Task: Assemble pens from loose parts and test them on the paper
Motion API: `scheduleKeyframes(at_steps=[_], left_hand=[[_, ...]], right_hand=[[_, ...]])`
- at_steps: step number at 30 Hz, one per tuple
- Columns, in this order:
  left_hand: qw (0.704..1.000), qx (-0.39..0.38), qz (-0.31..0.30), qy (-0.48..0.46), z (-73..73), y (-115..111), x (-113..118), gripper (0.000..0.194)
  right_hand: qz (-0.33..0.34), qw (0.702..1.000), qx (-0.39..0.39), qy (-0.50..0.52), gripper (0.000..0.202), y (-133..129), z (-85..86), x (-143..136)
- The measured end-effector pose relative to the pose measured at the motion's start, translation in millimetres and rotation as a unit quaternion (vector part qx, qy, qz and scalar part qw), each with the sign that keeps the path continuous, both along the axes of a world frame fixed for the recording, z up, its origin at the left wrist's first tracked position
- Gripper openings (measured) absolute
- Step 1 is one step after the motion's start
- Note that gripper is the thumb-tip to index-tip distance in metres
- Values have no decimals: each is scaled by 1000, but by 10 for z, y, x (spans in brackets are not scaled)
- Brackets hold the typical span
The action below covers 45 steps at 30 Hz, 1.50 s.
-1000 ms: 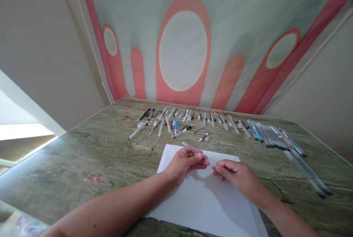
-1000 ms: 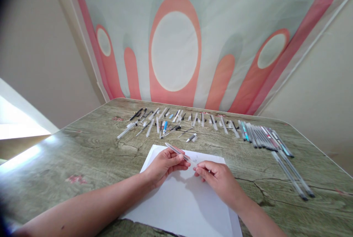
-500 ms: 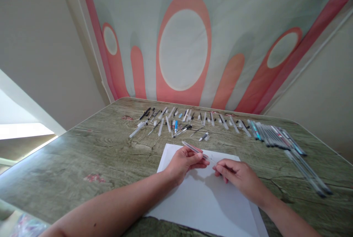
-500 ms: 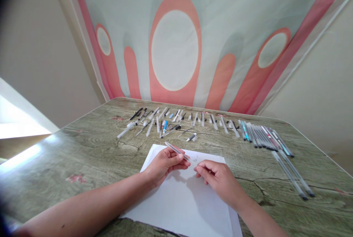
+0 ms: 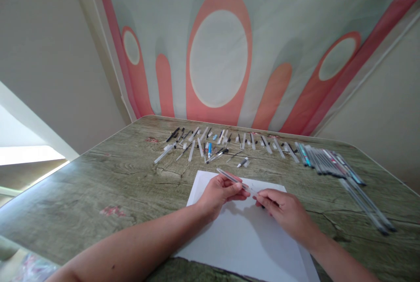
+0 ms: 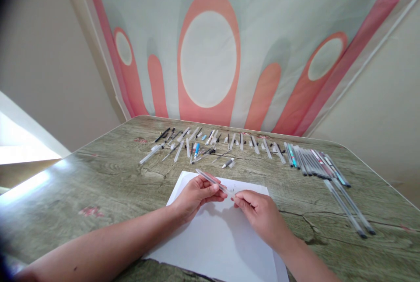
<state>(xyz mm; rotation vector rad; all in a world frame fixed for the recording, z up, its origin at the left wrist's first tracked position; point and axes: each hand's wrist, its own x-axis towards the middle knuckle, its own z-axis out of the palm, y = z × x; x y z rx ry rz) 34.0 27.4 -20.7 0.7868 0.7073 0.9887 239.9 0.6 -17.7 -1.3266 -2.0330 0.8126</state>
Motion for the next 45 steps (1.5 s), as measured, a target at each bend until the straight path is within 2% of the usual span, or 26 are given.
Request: scheduleKeyframes(at_steps=[2, 5, 12, 15, 18, 20, 23, 25, 28, 30, 33, 36, 40, 45], left_hand=[[1000, 1, -3, 4, 2, -1, -3, 38], [1000, 1, -17, 3, 2, -5, -11, 35], [996, -10, -93, -4, -12, -34, -26, 27], [997, -19, -77, -16, 28, -19, -11, 24], [999, -18, -28, -35, 67, 42, -19, 23], [999, -9, 7, -37, 62, 99, -51, 24], [999, 9, 44, -28, 15, 171, -116, 26], [998, 19, 55, -23, -17, 192, -143, 26], [998, 27, 52, -18, -41, 185, -141, 26], [999, 25, 43, -19, -45, 168, -125, 26], [999, 11, 30, -26, -47, 137, -102, 27], [999, -9, 12, -37, -39, 93, -82, 26], [998, -29, -2, -47, -11, 35, -48, 27], [998, -42, -1, -48, 18, 12, -26, 25]], right_hand=[[4, 998, 54, -16, 28, -8, 6, 0], [-2, 998, 60, -23, 23, -1, 1, 21], [-6, 996, -79, 31, 21, 2, -2, 21], [-14, 989, -118, 86, 25, 29, 24, 41], [-40, 987, -116, 106, 29, 77, 49, 122], [-70, 992, -86, 54, 28, 92, 48, 174], [-97, 991, -39, -81, 20, 68, 13, 184], [-87, 986, -20, -142, 17, 39, -21, 149], [-43, 987, -8, -155, 5, 19, -54, 90], [-17, 991, 0, -133, 6, 24, -53, 68], [-22, 998, -3, -62, 10, 31, -23, 60], [-37, 996, -64, 48, 15, 28, 15, 63], [-39, 970, -135, 197, 22, 42, 14, 66], [-45, 930, -183, 315, 23, 55, -15, 28]])
